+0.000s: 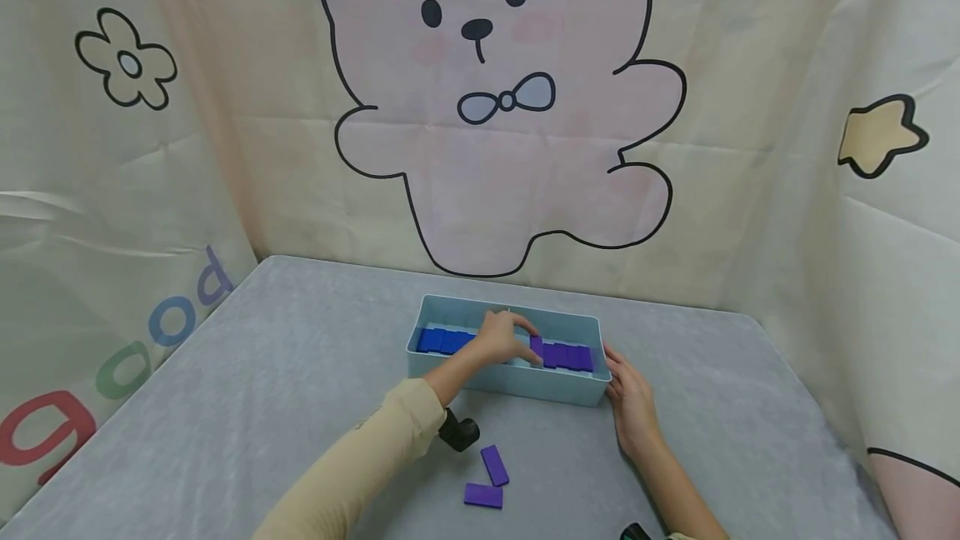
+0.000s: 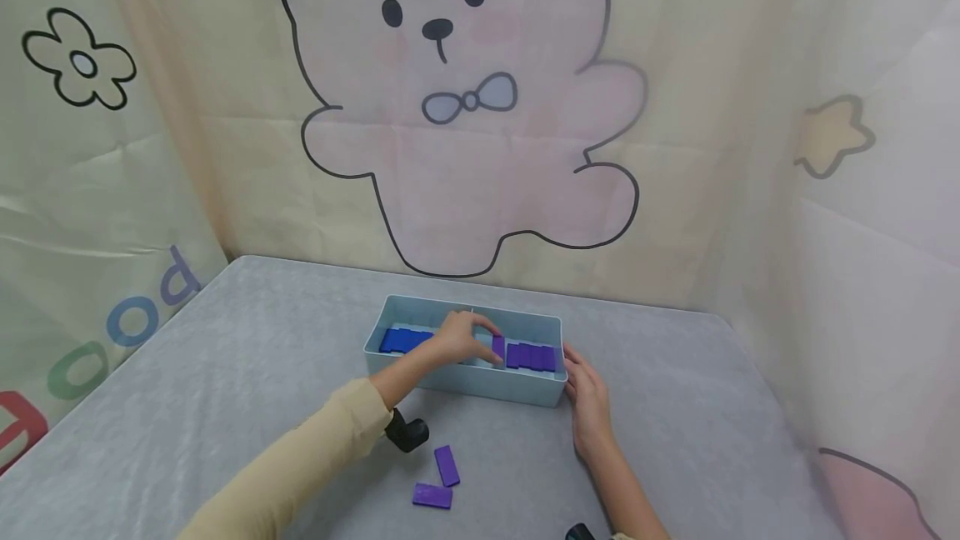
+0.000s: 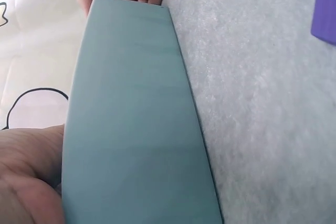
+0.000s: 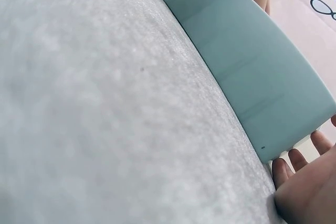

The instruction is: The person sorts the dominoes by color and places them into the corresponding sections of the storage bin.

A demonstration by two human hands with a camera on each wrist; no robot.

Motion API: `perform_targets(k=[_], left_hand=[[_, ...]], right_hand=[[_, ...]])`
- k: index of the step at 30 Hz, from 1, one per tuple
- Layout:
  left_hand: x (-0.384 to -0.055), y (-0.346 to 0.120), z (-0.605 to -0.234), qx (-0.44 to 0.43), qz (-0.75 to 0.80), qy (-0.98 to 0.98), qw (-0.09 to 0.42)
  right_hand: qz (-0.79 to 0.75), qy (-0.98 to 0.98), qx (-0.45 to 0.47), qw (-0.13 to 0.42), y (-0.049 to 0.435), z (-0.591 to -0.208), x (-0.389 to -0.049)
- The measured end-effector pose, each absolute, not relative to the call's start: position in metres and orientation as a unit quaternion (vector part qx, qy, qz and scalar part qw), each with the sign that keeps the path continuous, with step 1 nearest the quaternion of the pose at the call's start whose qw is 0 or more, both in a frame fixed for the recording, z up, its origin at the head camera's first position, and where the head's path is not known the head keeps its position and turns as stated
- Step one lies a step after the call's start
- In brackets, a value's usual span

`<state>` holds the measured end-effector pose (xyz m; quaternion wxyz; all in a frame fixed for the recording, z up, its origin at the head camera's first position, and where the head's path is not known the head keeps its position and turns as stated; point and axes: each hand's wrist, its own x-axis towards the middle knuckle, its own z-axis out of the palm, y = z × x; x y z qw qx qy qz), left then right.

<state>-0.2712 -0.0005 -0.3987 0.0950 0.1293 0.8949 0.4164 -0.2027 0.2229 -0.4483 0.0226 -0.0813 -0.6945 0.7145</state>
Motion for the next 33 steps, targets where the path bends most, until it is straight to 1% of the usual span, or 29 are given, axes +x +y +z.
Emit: perform_targets(k=[7,20,25,33], left_hand=[[-0.273,0.013,-0.399,0.077,0.366,0.922,0.096],[-0.272,0.030,-0.396,0.011,0.290,0.953,0.092],[-0.272,0.029,-0.395,0.011,0.277,0.956,0.096],[-0.272,0.024,-0.400,0.031,0.315,0.944,0.093]], right_hand=[[0.713,-0.696,-0.082,0.022,0.223,-0.448,-0.202],[0.718,-0.691,-0.080,0.018,0.223,-0.448,-0.204],[0.718,-0.691,-0.083,0.019,0.224,-0.448,-0.204],[0.715,-0.694,-0.081,0.021,0.224,-0.448,-0.202]])
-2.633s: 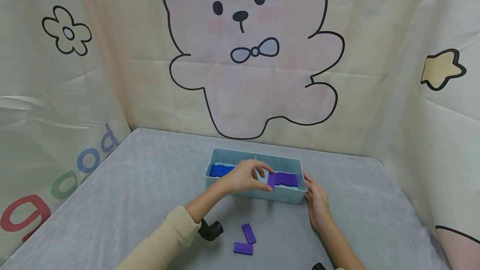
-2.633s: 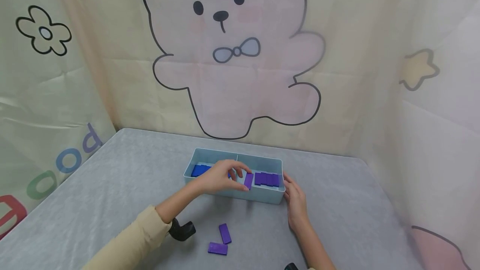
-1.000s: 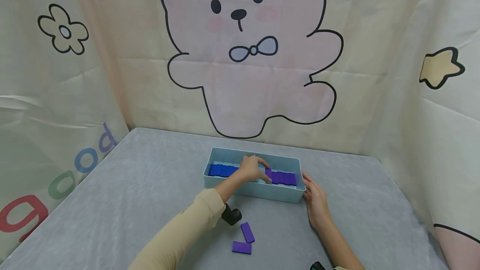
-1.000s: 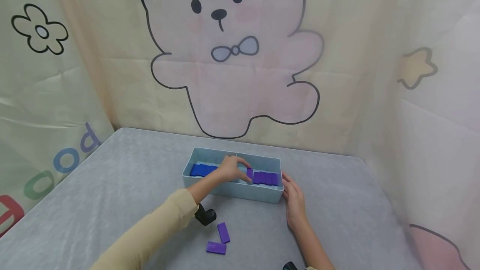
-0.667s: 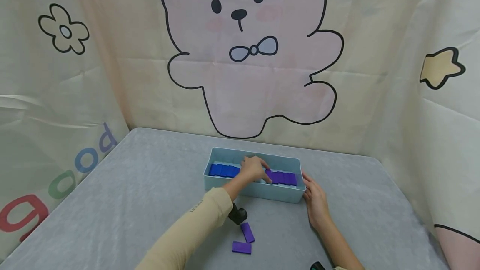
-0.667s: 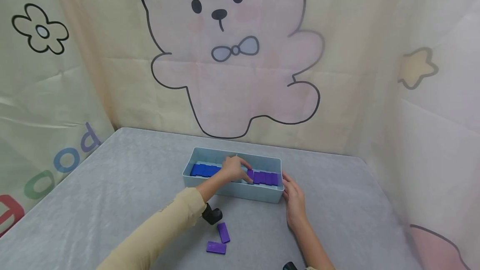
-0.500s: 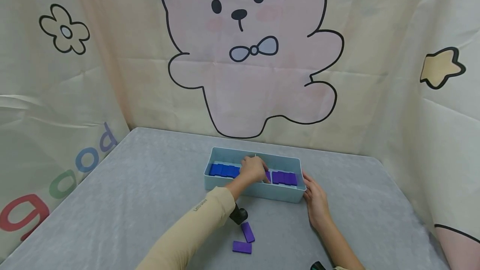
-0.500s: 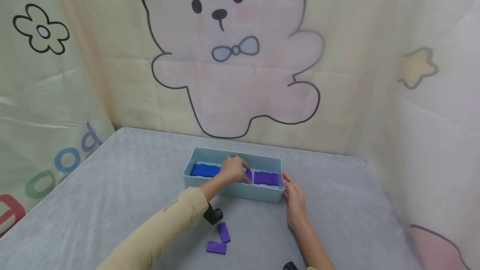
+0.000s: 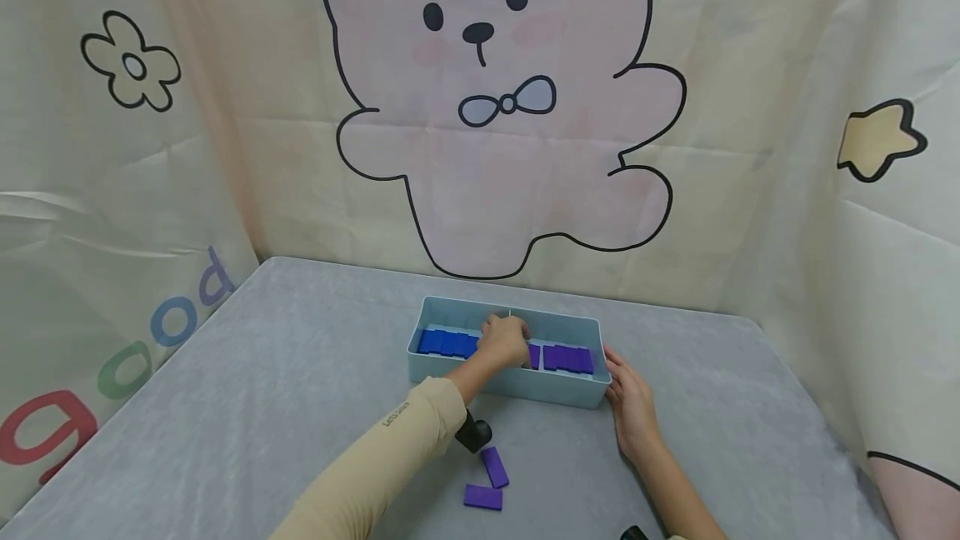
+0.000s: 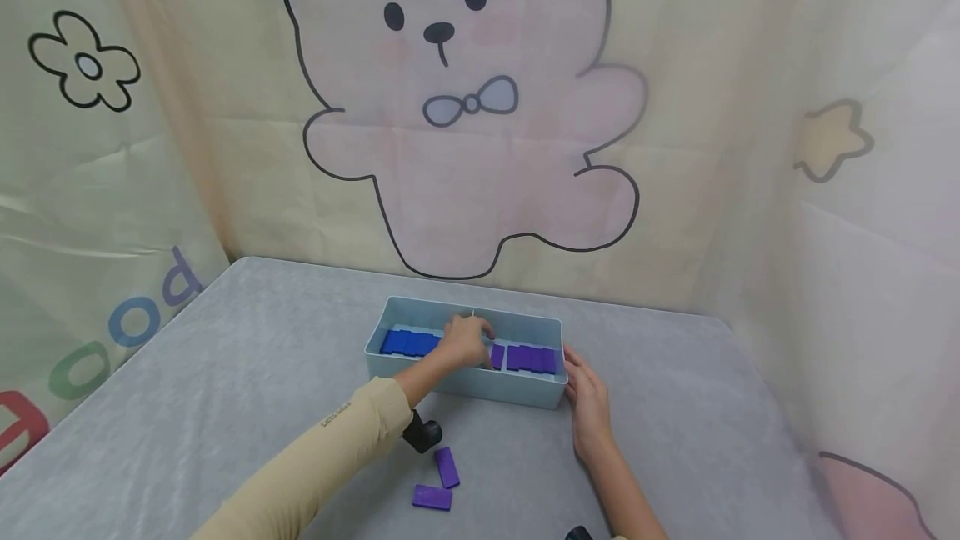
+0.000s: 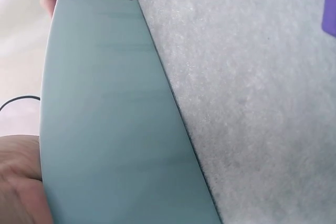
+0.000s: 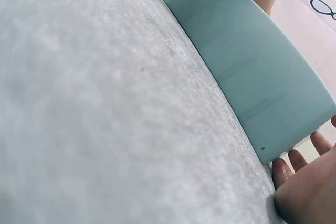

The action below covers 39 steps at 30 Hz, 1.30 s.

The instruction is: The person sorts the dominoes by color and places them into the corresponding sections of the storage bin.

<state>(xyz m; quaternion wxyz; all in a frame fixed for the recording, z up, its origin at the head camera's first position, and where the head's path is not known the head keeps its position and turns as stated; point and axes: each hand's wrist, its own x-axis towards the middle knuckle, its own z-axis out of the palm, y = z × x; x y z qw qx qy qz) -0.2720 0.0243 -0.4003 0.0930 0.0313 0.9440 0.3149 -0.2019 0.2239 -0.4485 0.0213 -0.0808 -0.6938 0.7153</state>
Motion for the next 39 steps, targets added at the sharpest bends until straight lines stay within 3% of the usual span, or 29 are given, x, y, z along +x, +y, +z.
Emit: perform_targets(k=[29,39], left_hand=[[-0.266,0.015,-0.392,0.042,0.320,0.941,0.101],[-0.260,-0.003,-0.379,0.101,0.380,0.915,0.088]], right_hand=[[0.716,-0.693,-0.087,0.016,0.225,-0.449,-0.202],[0.715,-0.695,-0.080,0.016,0.225,-0.449,-0.202]])
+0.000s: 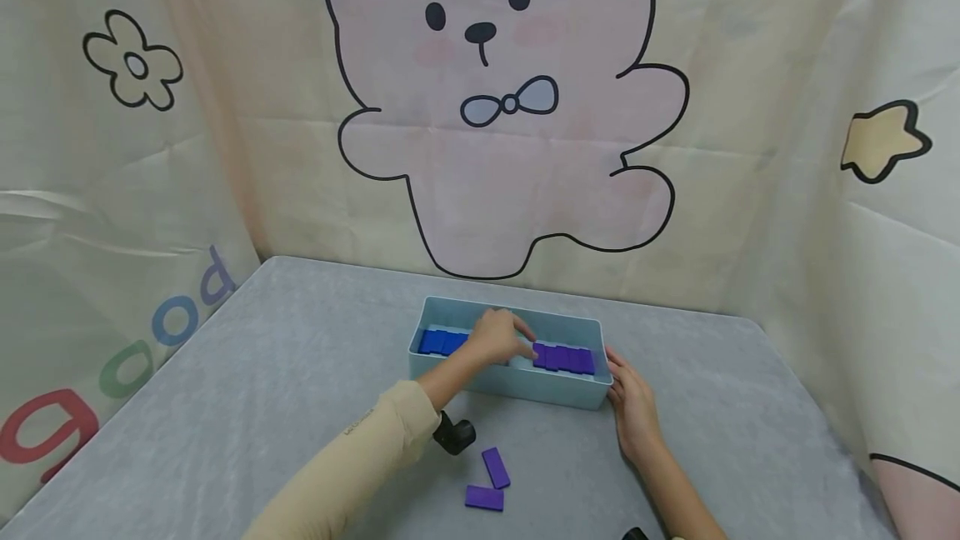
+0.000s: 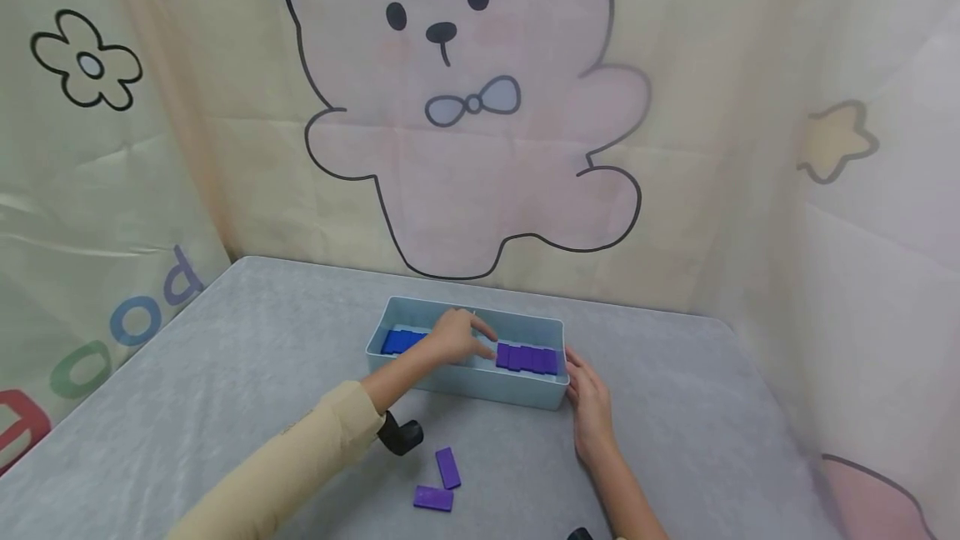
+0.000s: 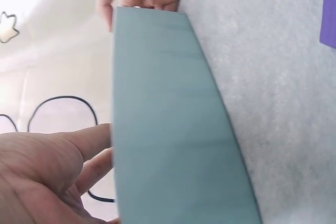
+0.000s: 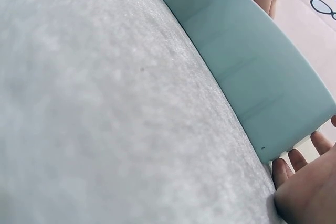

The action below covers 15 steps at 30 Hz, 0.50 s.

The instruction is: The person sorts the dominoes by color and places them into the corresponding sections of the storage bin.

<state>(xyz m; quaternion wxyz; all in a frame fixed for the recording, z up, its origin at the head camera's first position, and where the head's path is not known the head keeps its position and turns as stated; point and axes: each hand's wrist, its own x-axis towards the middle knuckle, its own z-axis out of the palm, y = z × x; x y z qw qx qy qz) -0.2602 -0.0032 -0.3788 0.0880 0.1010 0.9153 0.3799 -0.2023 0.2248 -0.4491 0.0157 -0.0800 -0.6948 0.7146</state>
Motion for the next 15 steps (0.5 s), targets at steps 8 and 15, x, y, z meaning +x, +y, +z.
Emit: perform_targets(k=[8,15], left_hand=[[-0.253,-0.018,-0.368,0.142,0.413,0.896,0.082],[-0.236,-0.030,-0.363,0.192,0.439,0.876,0.057]], right_hand=[[0.712,-0.697,-0.081,0.016,0.225,-0.449,-0.203],[0.717,-0.691,-0.090,0.022,0.225,-0.449,-0.203]])
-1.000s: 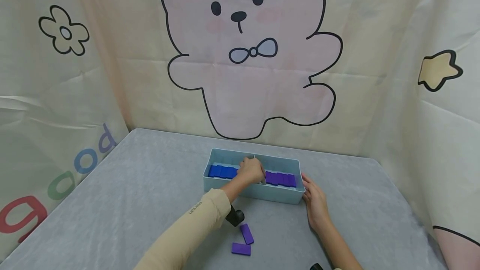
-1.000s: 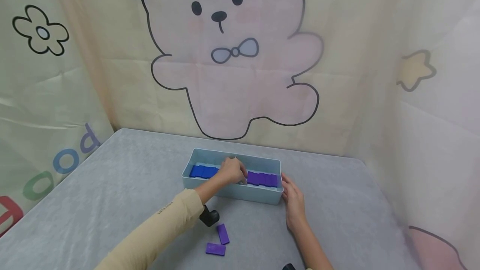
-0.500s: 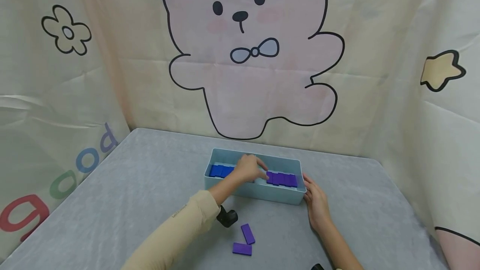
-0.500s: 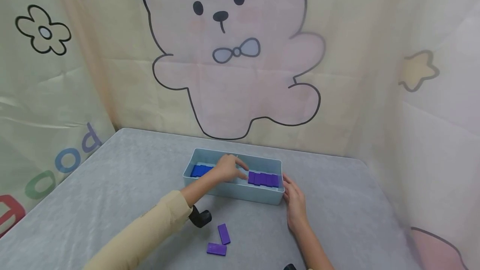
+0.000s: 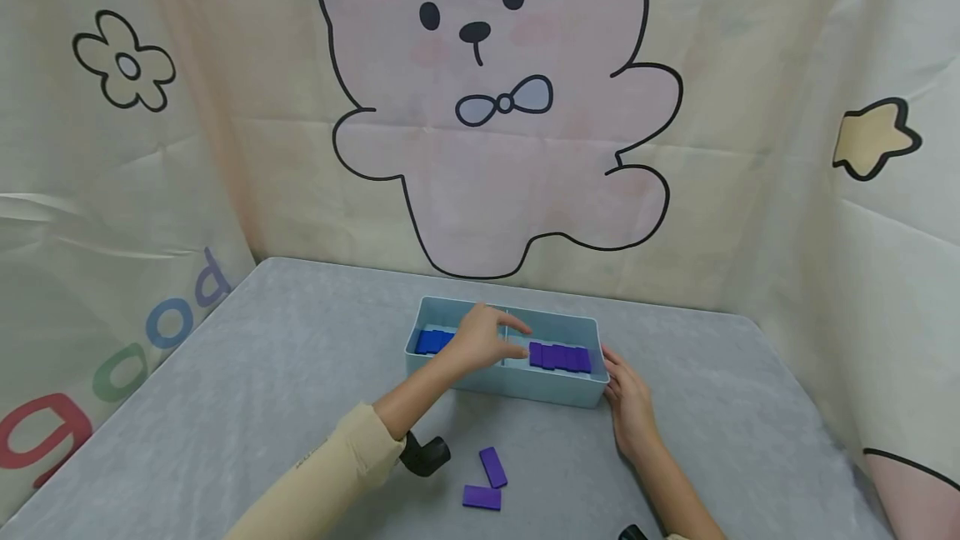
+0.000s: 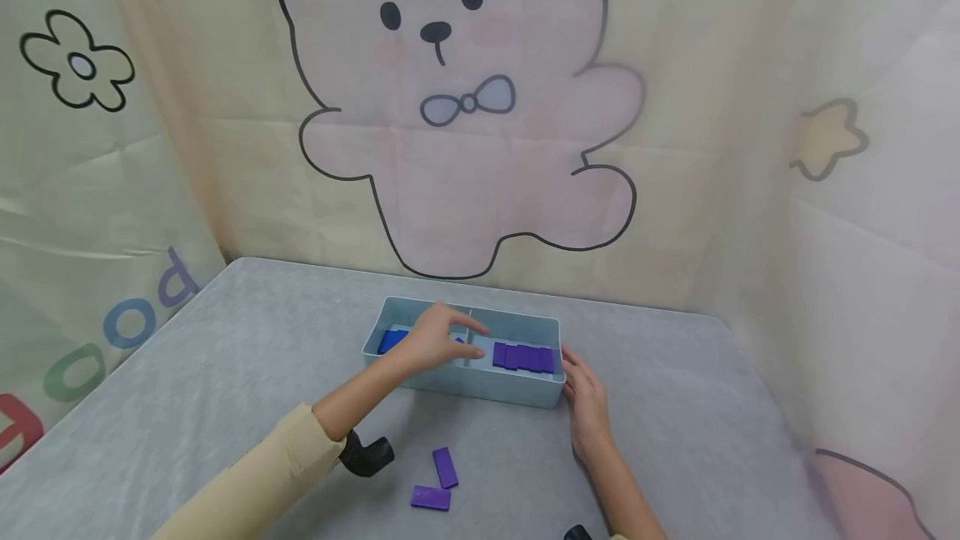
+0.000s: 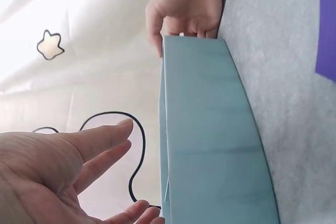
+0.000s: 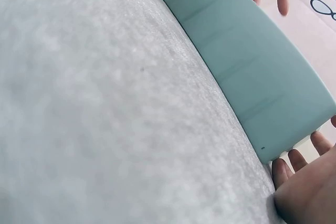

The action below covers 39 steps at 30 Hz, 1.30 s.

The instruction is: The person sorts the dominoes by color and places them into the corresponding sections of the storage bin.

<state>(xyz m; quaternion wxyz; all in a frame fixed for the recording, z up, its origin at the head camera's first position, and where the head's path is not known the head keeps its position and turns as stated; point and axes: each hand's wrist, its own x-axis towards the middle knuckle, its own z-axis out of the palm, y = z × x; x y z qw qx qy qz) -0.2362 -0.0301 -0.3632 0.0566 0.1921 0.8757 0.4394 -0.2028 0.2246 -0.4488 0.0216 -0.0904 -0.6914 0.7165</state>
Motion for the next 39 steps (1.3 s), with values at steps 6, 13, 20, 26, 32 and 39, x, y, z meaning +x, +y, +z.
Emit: perform_targets(k=[6,13,20,26,32,39], left_hand=[[-0.217,-0.037,-0.368,0.221,0.446,0.866,0.034],[-0.199,-0.042,-0.383,0.264,0.456,0.850,0.034],[-0.198,-0.048,-0.393,0.323,0.457,0.825,0.080],[-0.201,-0.054,-0.402,0.362,0.460,0.801,0.126],[-0.205,-0.060,-0.409,0.380,0.454,0.786,0.177],[-0.206,-0.068,-0.415,0.385,0.448,0.770,0.242]], right_hand=[[0.714,-0.694,-0.089,0.026,0.223,-0.448,-0.203],[0.714,-0.694,-0.090,0.027,0.223,-0.448,-0.202],[0.712,-0.696,-0.090,0.025,0.223,-0.449,-0.201],[0.713,-0.695,-0.089,0.022,0.223,-0.449,-0.201],[0.713,-0.695,-0.087,0.022,0.224,-0.449,-0.201],[0.713,-0.696,-0.084,0.023,0.224,-0.448,-0.201]])
